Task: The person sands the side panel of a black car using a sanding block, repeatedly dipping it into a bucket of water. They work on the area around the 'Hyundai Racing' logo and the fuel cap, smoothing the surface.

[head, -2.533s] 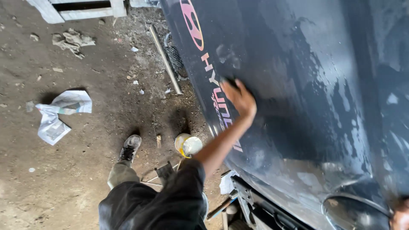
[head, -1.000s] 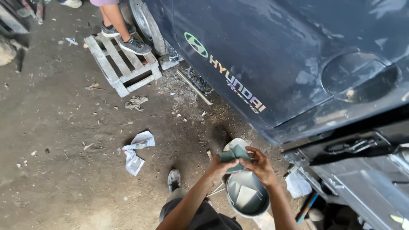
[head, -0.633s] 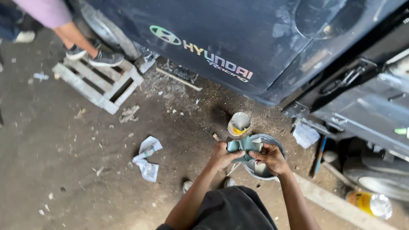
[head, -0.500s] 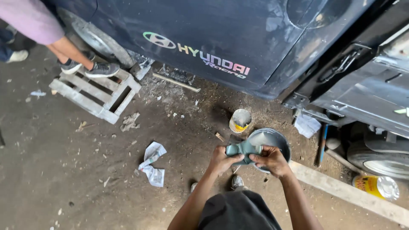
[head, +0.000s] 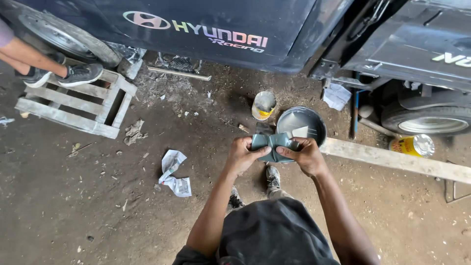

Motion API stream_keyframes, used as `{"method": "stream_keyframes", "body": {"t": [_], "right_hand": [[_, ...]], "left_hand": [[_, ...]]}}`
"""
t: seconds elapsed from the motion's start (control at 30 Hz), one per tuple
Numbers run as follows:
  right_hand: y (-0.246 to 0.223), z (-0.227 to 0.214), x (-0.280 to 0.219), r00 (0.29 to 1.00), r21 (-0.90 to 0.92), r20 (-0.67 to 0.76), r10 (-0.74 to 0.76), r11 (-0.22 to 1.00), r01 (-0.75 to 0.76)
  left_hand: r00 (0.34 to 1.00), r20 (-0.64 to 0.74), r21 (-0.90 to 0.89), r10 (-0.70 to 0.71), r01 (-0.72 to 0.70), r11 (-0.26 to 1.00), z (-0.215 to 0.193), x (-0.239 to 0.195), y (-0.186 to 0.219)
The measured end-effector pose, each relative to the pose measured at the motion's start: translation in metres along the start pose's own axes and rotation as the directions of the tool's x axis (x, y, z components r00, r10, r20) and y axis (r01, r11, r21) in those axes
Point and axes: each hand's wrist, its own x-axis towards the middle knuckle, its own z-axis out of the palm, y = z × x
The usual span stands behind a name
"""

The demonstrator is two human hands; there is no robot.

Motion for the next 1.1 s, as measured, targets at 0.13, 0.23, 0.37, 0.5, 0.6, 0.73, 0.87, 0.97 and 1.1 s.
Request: {"method": "stream_keyframes", "body": {"t": [0.13, 0.23, 0.37, 0.5, 0.6, 0.73, 0.87, 0.97, 1.1], "right_hand": [[-0.014, 0.000, -0.013, 0.998, 0.054, 0.023, 0.052, 0.997, -0.053], [-0.018, 0.001, -0.024, 0.998, 0.045, 0.042, 0.036, 0.998, -0.038], [-0.024, 0.016, -0.030, 0.999, 0.090, -0.019, 0.039, 0.995, -0.037], [-0.017, 0.021, -0.031, 0.984, -0.136, -0.157, 0.089, 0.985, -0.110], [-0.007, 0.015, -0.031, 0.999, -0.061, -0.021, -0.031, 0.998, 0.029], [-0.015, 0.013, -0.033, 0.993, -0.040, 0.099, -0.064, 0.997, 0.068], [-0.018, 0.004, -0.035, 0.997, -0.079, 0.074, -0.013, 0.997, 0.019], [-0.006, -0.009, -0.037, 0.997, -0.097, 0.035, 0.069, 0.993, -0.066], [0.008, -0.028, -0.039, 0.994, 0.046, 0.098, 0.049, 0.997, -0.054]], "left_hand": [[0.998, -0.017, -0.098, 0.066, -0.068, 0.993, -0.003, -0.010, 0.014], [0.995, -0.033, -0.101, 0.089, -0.092, 0.991, -0.003, -0.020, 0.020], [0.987, -0.125, -0.032, 0.100, -0.105, 0.994, 0.002, -0.029, 0.016], [0.980, -0.172, -0.008, 0.101, -0.104, 0.995, 0.003, -0.034, 0.026], [0.980, -0.192, -0.040, 0.054, -0.062, 0.997, 0.001, -0.036, 0.028], [0.988, -0.153, -0.114, 0.021, -0.039, 0.993, -0.004, -0.032, 0.019], [0.997, -0.042, -0.156, 0.067, -0.073, 0.985, -0.009, -0.028, 0.003], [0.997, 0.020, -0.136, 0.079, -0.075, 0.988, -0.006, -0.024, -0.002], [0.995, 0.081, -0.199, 0.056, -0.039, 0.979, 0.007, -0.015, -0.021]]}}
